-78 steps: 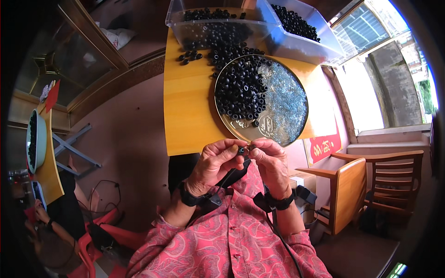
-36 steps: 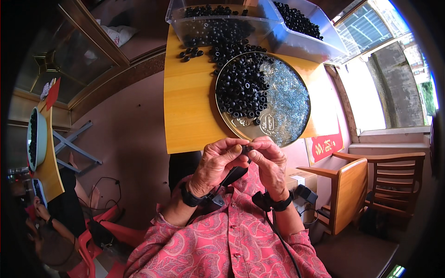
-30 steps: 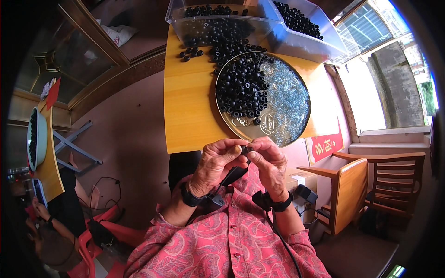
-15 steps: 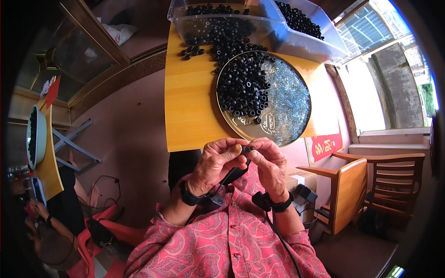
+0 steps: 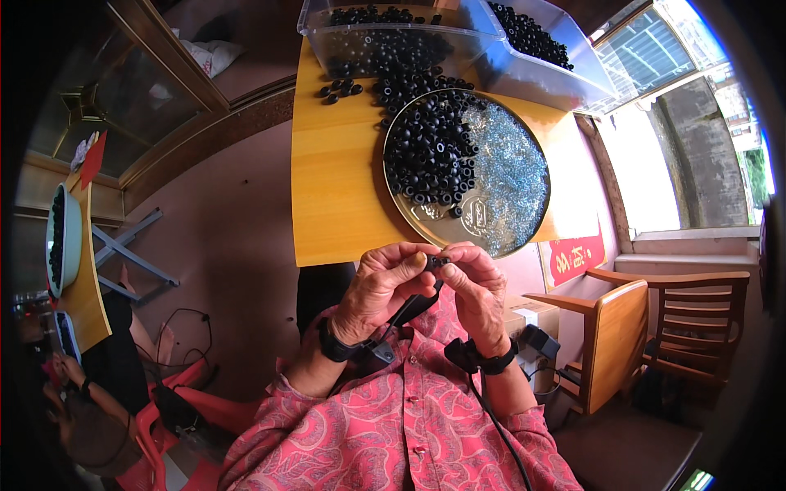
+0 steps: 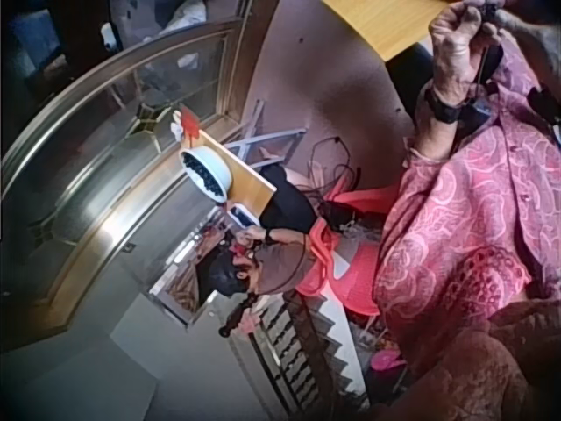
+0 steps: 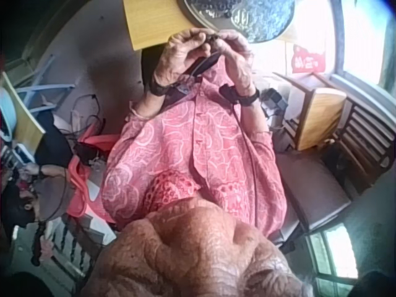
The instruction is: Assembling small black plastic rings/gaskets onto a central component.
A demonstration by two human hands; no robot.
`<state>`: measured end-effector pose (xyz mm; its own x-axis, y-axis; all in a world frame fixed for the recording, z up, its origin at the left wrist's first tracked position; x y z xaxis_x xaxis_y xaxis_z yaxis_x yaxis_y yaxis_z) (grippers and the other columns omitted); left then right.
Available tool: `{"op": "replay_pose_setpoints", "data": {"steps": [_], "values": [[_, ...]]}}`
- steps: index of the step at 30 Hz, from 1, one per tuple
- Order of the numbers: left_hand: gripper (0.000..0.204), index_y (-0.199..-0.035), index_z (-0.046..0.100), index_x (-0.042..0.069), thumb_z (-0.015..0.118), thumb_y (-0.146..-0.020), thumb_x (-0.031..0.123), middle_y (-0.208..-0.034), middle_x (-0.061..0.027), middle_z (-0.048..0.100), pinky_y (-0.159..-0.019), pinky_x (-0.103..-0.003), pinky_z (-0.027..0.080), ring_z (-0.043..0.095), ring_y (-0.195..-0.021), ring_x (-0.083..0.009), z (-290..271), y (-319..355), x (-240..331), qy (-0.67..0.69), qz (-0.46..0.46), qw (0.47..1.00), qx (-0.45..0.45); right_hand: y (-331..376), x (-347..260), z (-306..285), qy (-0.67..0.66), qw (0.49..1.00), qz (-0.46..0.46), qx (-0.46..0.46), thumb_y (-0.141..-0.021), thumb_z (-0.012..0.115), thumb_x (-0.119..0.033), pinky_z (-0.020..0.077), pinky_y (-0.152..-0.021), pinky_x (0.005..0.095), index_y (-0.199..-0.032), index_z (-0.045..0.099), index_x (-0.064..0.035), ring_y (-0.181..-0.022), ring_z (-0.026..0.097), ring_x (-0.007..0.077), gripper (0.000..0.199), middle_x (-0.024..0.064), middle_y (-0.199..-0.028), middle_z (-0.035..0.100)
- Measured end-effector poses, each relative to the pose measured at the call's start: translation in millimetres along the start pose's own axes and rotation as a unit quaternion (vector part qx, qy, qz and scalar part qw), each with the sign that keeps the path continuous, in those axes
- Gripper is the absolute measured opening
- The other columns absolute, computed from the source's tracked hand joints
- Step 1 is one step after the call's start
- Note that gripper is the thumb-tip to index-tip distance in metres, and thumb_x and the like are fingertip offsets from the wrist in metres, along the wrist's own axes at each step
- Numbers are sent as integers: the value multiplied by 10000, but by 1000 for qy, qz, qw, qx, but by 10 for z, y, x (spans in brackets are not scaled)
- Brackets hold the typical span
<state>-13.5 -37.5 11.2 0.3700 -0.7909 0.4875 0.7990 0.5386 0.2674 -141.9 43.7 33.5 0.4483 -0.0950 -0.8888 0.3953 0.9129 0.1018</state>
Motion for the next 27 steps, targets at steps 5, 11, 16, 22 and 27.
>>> {"op": "replay_pose_setpoints", "data": {"steps": [5,11,16,22,27], "values": [[219,-1106,631,-12,587,-933,115,-834,-86,668,-661,-232,539,639,-685,-129,2,0,-7,0,1,1000,0,1,-24,14,21,1000,-10,-1,-867,628,40,479,-845,246,-982,623,5,-931,602,115,120,37,-990,602],[219,-1109,629,-12,582,-936,112,-839,-85,668,-670,-236,547,643,-700,-127,15,10,-3,7,5,1000,3,20,-37,16,93,995,-41,2,-864,633,45,479,-845,252,-978,622,20,-941,590,121,117,51,-1011,569],[222,-1111,628,-12,586,-935,116,-823,-72,668,-674,-238,553,647,-710,-124,37,24,16,3,6,1000,0,13,-31,-14,152,985,-77,-8,-832,654,60,474,-820,249,-964,619,22,-899,573,126,141,66,-998,560],[229,-1108,635,-10,597,-930,129,-802,-66,664,-665,-236,549,641,-698,-118,38,35,34,-10,7,1000,8,1,-83,-1,219,973,-76,4,-786,681,61,456,-709,236,-909,634,-6,-810,561,106,149,42,-893,591],[241,-1102,639,-15,610,-924,144,-785,-62,659,-655,-236,539,627,-678,-116,21,49,51,-30,7,1000,4,-47,-124,-28,285,953,-105,-14,-761,702,42,451,-635,237,-856,639,-10,-717,559,95,127,31,-802,610]]}}
Point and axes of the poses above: each hand's wrist, its own y-axis away from the middle knuckle, its own z-axis out of the palm, x = y × z, the point moved 2 cm from there along -y, towards the middle knuckle
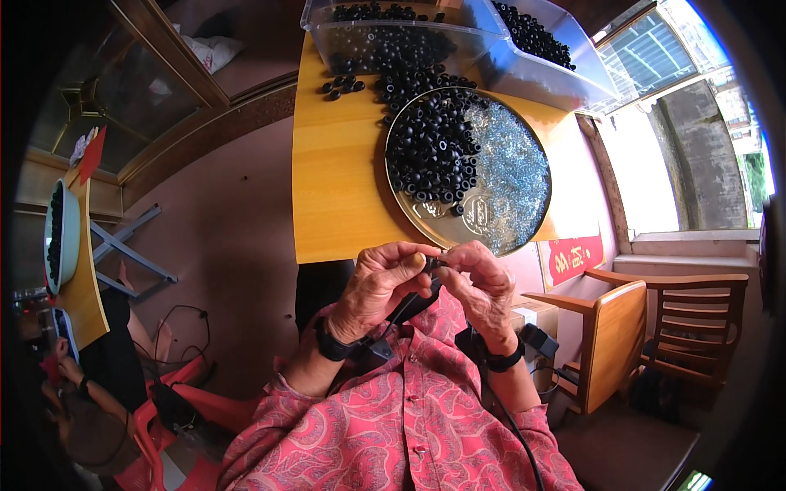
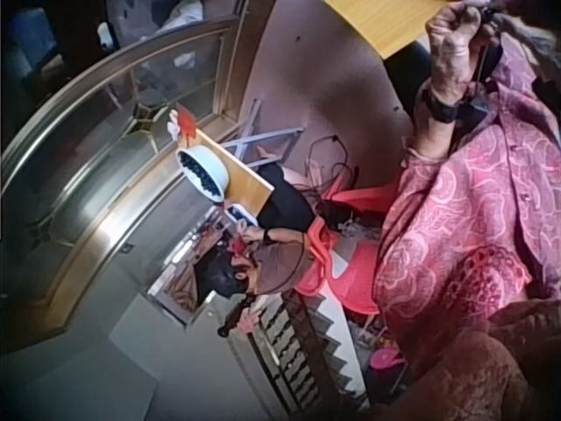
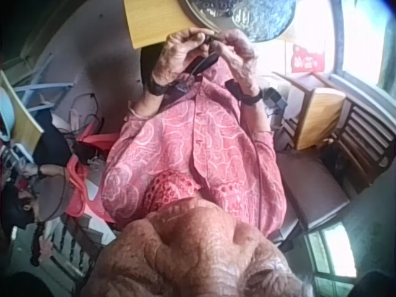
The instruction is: Assembling small black plastic rings/gaskets onto a central component.
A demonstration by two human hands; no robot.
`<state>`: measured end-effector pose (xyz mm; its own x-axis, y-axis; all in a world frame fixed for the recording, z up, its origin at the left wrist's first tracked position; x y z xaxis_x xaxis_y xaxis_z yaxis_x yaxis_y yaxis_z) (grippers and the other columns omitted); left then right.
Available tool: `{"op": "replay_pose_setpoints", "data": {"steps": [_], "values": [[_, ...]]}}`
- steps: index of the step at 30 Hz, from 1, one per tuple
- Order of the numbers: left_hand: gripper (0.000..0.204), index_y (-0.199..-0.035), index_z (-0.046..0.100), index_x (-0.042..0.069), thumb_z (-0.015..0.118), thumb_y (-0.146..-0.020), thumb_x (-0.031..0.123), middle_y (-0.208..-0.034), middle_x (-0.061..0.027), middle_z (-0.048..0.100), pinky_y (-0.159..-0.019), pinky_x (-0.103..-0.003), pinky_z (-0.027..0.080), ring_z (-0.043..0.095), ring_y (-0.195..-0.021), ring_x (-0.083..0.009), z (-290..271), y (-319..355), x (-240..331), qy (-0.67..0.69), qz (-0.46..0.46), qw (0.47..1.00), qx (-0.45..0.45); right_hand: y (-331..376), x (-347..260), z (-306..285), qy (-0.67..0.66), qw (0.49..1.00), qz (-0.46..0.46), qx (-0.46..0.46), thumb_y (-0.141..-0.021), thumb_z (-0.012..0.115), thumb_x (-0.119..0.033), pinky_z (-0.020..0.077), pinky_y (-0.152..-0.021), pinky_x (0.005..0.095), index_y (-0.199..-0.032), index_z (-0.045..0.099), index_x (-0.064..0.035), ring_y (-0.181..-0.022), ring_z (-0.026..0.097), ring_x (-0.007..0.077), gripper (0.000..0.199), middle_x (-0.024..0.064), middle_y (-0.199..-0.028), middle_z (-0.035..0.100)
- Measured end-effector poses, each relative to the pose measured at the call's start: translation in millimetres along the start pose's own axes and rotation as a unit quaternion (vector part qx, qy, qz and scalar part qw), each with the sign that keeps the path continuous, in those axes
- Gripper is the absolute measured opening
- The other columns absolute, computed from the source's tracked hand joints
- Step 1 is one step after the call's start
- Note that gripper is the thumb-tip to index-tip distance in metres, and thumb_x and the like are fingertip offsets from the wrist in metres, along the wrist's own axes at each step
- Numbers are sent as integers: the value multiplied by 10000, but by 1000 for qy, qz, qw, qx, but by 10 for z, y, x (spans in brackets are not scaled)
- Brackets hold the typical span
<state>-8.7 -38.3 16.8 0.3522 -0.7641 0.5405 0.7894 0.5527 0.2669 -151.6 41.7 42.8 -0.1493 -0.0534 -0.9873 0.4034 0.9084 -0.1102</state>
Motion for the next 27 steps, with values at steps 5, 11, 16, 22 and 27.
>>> {"op": "replay_pose_setpoints", "data": {"steps": [5,11,16,22,27], "values": [[257,-1104,639,-21,619,-921,158,-766,-57,647,-646,-230,526,617,-661,-113,-26,0,18,-28,3,1000,-4,-23,-48,-5,19,999,-20,-16,-761,702,37,453,-592,231,-849,636,-3,-687,573,90,118,40,-806,631],[263,-1125,642,-12,617,-924,157,-771,-26,646,-665,-216,542,620,-675,-80,-15,12,56,-61,16,998,-27,-30,-85,-23,22,999,16,-35,-752,704,45,465,-590,225,-835,638,4,-678,586,94,114,49,-777,634],[229,-1076,649,-18,637,-911,141,-775,-42,645,-616,-229,528,617,-649,-92,-17,19,89,-114,15,993,-8,-31,-68,17,-14,999,-8,-29,-740,693,61,485,-592,227,-783,625,10,-686,610,100,96,58,-768,647],[167,-991,664,-13,667,-885,115,-773,-59,656,-602,-232,543,638,-647,-103,-57,28,89,-118,22,993,19,-57,-106,31,27,998,3,-52,-736,703,46,486,-567,233,-748,627,5,-643,608,101,87,56,-760,641],[164,-978,665,-19,666,-887,117,-780,-73,680,-628,-237,554,661,-656,-123,-117,48,102,-179,39,983,11,-89,-236,32,77,993,17,-89,-736,706,33,488,-563,236,-776,651,9,-627,606,96,73,50,-740,627]]}}
Point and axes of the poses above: each hand's wrist, its own y-axis away from the middle knuckle, its own z-axis out of the palm, x = y × z, the point moved 2 cm from there along -y, towards the middle knuckle
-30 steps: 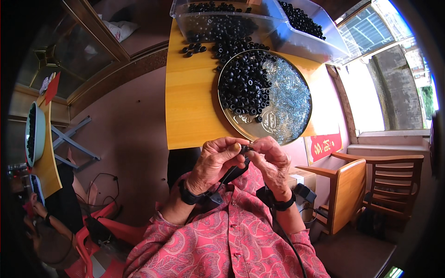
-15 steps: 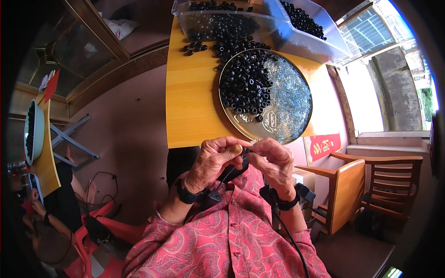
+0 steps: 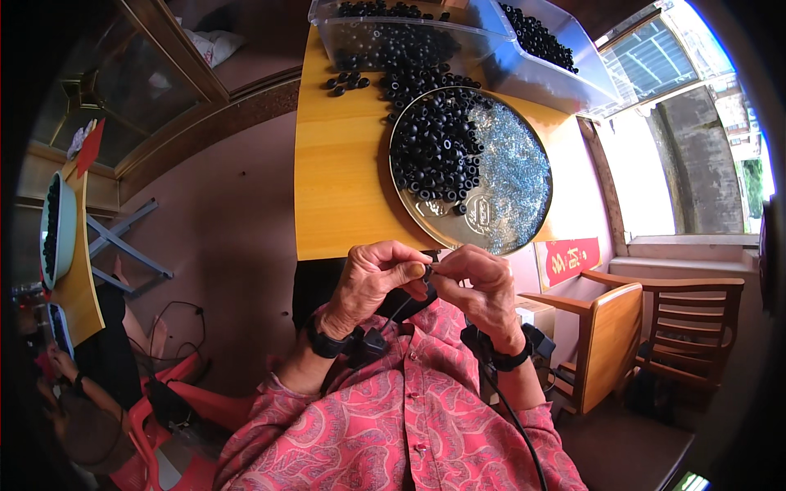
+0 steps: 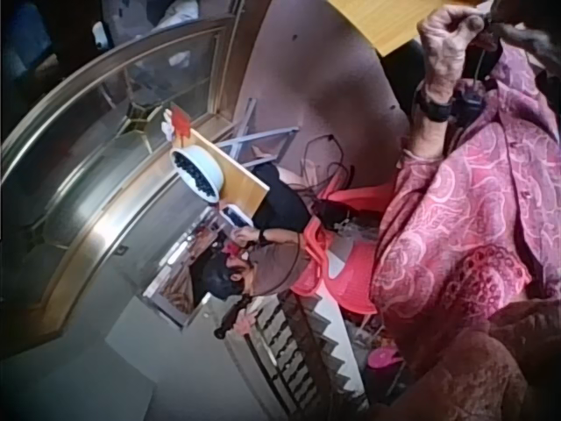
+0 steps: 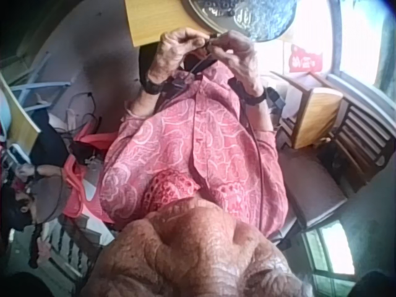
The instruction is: Assembling small black plastic rings/gaskets onto a central component.
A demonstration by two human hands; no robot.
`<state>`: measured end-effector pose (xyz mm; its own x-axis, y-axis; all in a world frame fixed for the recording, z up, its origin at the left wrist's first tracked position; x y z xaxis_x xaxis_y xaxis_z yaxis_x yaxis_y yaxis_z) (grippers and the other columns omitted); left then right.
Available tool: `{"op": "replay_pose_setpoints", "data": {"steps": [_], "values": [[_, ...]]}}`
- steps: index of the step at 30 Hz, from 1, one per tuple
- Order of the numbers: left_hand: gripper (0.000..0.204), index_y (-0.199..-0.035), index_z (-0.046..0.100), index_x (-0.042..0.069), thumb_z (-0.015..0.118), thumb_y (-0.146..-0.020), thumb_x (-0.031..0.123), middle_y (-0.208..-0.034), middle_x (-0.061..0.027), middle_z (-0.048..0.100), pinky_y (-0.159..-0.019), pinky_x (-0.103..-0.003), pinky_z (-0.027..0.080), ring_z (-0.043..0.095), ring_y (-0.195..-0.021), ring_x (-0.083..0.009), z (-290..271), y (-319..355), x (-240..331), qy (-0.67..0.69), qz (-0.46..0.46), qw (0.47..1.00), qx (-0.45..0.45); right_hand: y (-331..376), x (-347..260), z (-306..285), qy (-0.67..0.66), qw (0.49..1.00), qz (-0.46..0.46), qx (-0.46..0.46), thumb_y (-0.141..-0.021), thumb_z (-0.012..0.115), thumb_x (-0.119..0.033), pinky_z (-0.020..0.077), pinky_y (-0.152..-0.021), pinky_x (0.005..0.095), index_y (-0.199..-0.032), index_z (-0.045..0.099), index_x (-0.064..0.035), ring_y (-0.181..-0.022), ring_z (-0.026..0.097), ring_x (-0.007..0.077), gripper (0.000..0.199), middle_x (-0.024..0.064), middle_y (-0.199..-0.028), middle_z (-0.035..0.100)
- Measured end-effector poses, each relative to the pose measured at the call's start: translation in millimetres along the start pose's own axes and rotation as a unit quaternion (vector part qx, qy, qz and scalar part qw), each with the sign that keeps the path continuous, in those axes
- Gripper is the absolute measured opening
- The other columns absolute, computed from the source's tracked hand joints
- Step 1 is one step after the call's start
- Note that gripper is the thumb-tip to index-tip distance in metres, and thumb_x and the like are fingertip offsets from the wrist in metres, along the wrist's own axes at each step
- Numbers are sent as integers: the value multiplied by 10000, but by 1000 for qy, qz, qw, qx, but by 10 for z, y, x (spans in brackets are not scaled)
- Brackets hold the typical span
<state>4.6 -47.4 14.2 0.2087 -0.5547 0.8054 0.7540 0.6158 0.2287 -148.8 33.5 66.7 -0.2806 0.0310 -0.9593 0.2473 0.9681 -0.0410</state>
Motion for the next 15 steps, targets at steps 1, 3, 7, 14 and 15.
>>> {"op": "replay_pose_setpoints", "data": {"steps": [1,3,7,14,15], "values": [[160,-974,668,-21,669,-882,110,-788,-80,680,-615,-235,553,662,-646,-131,-4,3,3,-14,15,1000,1,-5,-9,3,9,1000,5,-11,-734,708,29,491,-563,238,-789,658,14,-627,612,99,75,50,-734,623],[153,-971,669,-22,666,-883,103,-790,-85,682,-624,-240,558,670,-661,-139,-6,26,8,-19,21,1000,0,-11,-39,16,9,1000,14,-18,-734,711,25,496,-564,242,-792,663,17,-627,621,106,76,53,-735,625],[138,-966,671,-26,655,-885,85,-801,-101,689,-659,-257,575,689,-706,-163,-39,61,-58,-13,19,1000,16,-34,-43,45,27,998,40,-40,-733,718,14,508,-569,252,-791,670,22,-632,642,123,76,62,-734,629],[161,-1002,644,-28,651,-889,86,-821,-106,687,-658,-260,581,693,-711,-176,-45,60,-54,32,7,999,26,-46,-78,77,36,999,31,-19,-731,716,7,494,-561,248,-805,681,17,-620,624,114,83,63,-719,628],[172,-1012,639,-25,656,-887,92,-820,-103,684,-648,-259,579,690,-700,-174,-36,60,-56,60,4,998,26,-42,-68,87,35,999,26,-6,-733,714,5,491,-560,246,-811,684,16,-615,618,110,84,63,-719,629]]}}
Point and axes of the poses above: each hand's wrist, its own y-axis away from the middle knuckle, its own z-axis out of the palm, x = y × z, the point moved 2 cm from there along -y, towards the middle knuckle
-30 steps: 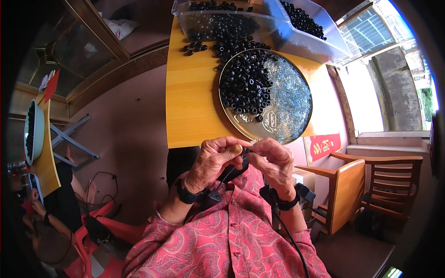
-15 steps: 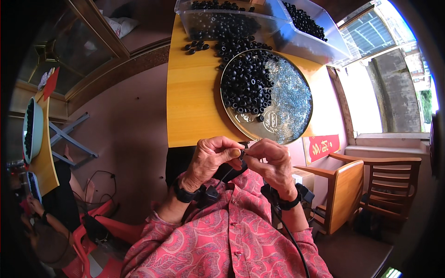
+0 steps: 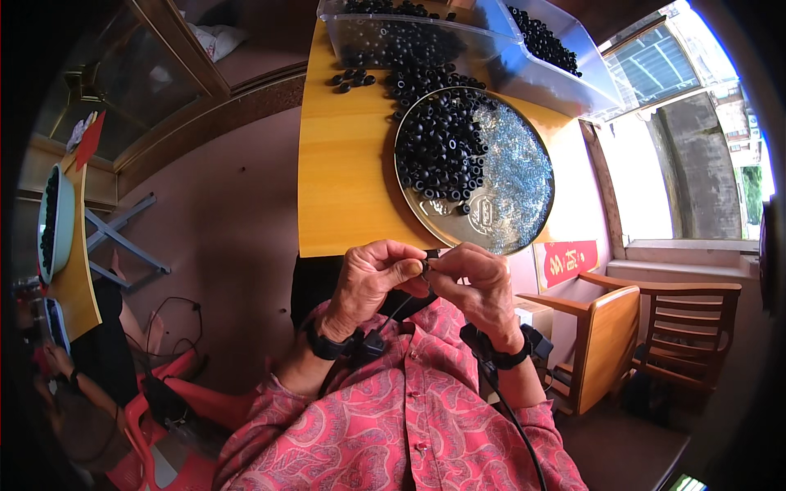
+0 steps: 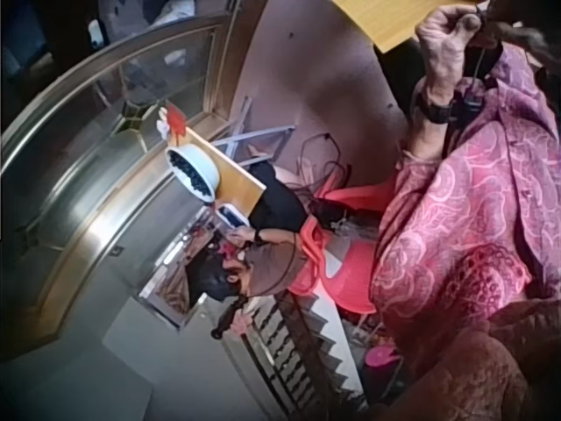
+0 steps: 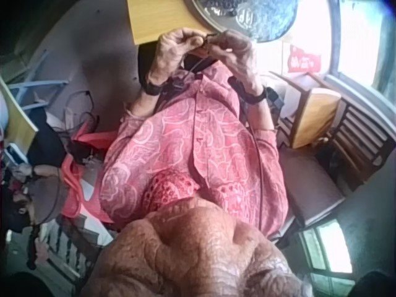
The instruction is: Assembling small black plastic rings/gaskets onto a central component.
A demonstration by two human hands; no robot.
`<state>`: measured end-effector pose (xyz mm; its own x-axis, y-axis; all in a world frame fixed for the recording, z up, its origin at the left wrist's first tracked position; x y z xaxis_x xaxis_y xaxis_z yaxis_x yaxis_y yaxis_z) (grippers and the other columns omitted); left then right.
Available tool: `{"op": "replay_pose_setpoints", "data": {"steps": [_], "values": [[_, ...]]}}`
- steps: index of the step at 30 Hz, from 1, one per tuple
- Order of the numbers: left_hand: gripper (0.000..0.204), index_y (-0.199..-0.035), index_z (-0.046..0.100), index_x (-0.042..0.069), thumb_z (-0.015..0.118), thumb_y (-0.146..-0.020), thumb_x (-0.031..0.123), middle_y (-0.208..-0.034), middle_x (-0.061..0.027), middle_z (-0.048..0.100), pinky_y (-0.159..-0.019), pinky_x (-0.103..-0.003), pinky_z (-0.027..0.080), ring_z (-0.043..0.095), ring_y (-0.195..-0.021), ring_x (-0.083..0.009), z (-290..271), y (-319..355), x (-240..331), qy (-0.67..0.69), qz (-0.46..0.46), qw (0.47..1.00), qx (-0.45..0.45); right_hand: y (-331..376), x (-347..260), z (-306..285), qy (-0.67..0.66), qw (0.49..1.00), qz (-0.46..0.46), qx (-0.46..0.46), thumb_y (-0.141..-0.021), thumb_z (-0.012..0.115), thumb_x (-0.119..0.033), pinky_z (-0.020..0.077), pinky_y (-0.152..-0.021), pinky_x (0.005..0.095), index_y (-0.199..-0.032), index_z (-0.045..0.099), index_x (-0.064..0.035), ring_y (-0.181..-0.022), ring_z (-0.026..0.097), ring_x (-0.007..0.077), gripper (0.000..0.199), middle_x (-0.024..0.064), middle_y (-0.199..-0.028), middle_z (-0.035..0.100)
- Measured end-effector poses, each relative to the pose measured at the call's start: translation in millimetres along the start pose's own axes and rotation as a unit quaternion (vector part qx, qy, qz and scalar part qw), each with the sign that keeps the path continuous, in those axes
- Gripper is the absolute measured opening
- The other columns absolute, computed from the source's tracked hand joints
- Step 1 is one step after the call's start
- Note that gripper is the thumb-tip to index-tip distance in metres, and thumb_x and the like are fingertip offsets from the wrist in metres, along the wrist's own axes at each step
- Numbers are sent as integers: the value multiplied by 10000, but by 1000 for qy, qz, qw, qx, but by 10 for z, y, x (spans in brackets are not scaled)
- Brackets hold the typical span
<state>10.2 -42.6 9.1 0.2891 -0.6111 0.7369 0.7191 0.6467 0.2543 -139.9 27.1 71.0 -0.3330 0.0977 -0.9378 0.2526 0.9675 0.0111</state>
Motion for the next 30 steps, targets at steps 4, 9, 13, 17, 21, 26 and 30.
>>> {"op": "replay_pose_setpoints", "data": {"steps": [4,9,13,17,21,26,30], "values": [[186,-1010,641,-15,673,-878,112,-808,-91,673,-615,-253,572,678,-669,-157,-17,-2,-28,28,-1,1000,0,4,44,16,3,1000,-6,16,-738,711,-1,485,-560,241,-827,690,17,-608,604,94,94,55,-728,629],[157,-981,657,-15,666,-884,108,-792,-78,678,-606,-246,572,671,-643,-139,-38,15,-29,-32,8,999,6,25,107,21,-17,999,34,13,-732,716,-2,479,-560,234,-832,691,24,-615,598,83,106,53,-742,627],[143,-991,667,-25,642,-899,81,-786,-79,688,-631,-239,576,682,-659,-136,8,38,13,-92,15,995,19,36,122,31,-19,999,49,8,-733,715,0,477,-562,225,-825,689,32,-627,601,84,101,55,-749,623],[156,-1029,656,-35,623,-903,51,-830,-108,692,-646,-253,586,696,-702,-167,15,68,33,-113,16,993,20,17,64,41,1,999,51,-4,-733,717,-7,489,-573,225,-819,690,37,-641,609,87,100,49,-748,622],[181,-1062,650,-39,613,-913,57,-846,-102,694,-652,-247,585,693,-706,-162,33,83,42,-126,23,992,19,26,69,68,-27,994,102,6,-725,726,-23,508,-589,235,-807,685,56,-663,628,98,122,56,-758,634],[203,-1075,651,-38,625,-913,82,-877,-102,694,-662,-231,575,683,-724,-142,53,101,57,-143,16,989,21,30,42,83,-10,990,143,-12,-717,731,-35,515,-590,245,-792,675,70,-670,637,109,141,75,-725,644],[217,-1039,662,-46,653,-903,122,-882,-96,694,-669,-224,562,671,-739,-123,65,98,72,-158,6,987,24,39,19,125,-18,992,128,-12,-683,788,-83,501,-560,263,-769,670,66,-623,622,119,209,102,-690,645]]}}
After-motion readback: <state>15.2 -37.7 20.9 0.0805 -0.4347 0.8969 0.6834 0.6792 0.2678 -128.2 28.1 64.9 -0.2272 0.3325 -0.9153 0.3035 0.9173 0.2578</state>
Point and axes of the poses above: each hand's wrist, its own y-axis away from the middle knuckle, its own z-axis out of the palm, x = y × z, the point moved 2 cm from there along -y, towards the middle knuckle
